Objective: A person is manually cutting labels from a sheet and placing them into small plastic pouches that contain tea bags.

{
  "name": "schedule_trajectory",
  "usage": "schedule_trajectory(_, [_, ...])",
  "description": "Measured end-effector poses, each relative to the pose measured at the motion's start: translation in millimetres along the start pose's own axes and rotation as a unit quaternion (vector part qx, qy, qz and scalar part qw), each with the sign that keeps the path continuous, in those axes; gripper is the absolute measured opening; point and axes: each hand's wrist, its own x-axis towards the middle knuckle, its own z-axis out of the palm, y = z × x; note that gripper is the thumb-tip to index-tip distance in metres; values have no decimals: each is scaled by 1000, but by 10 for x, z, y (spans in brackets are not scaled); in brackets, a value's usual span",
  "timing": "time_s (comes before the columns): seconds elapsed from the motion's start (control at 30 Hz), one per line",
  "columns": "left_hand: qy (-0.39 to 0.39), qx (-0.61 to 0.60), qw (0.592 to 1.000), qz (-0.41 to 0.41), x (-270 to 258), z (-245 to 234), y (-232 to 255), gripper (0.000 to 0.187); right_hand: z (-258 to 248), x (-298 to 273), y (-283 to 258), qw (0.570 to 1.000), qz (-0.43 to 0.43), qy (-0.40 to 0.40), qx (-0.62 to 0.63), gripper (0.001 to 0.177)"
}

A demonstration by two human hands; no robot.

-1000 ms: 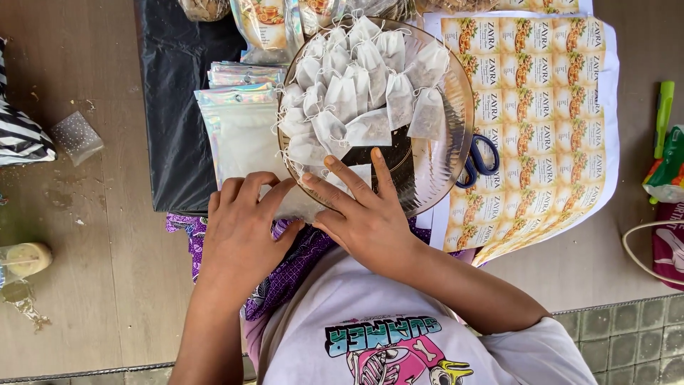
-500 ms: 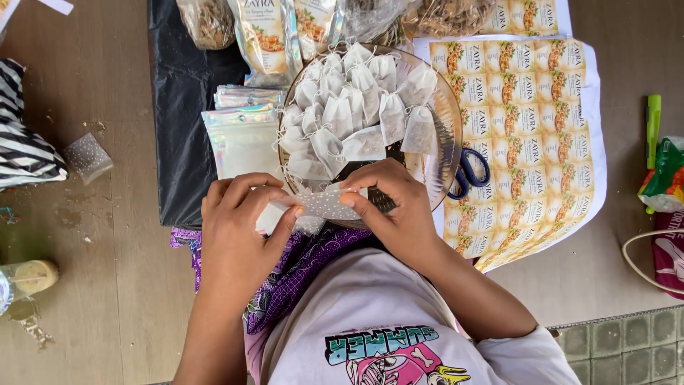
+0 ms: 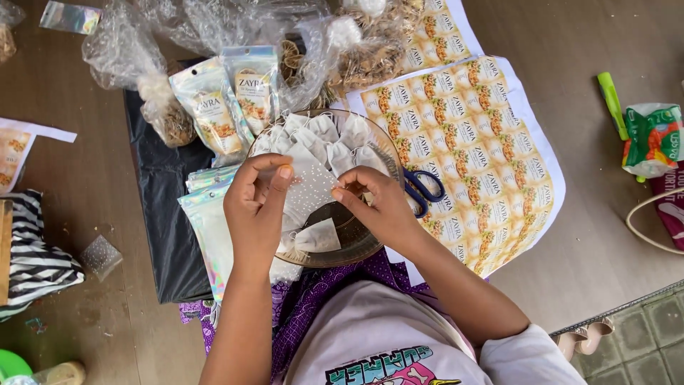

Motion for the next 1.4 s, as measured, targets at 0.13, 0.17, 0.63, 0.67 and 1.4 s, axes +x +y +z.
schedule_trajectory(0.13, [-5, 18, 1000, 24, 111, 121, -65, 19, 2, 48, -37, 999, -21, 18, -31, 39])
schedule_trajectory(0.17, [-21, 25, 999, 30, 125, 141, -62, 25, 1, 75, -81, 999, -43, 22, -16, 44])
schedule_trajectory(0.63, [-115, 8, 990, -79, 156, 168, -444, 28, 37, 293, 539, 978, -51, 110, 169, 37])
schedule_trajectory(0.67, [-109, 7, 990, -91, 152, 147, -452, 21, 37, 288, 519, 978, -49, 108, 170, 37])
schedule_trajectory(1.4, [-31, 36, 997, -59, 105, 146, -345, 17, 45, 188, 53, 985, -131, 95, -62, 38])
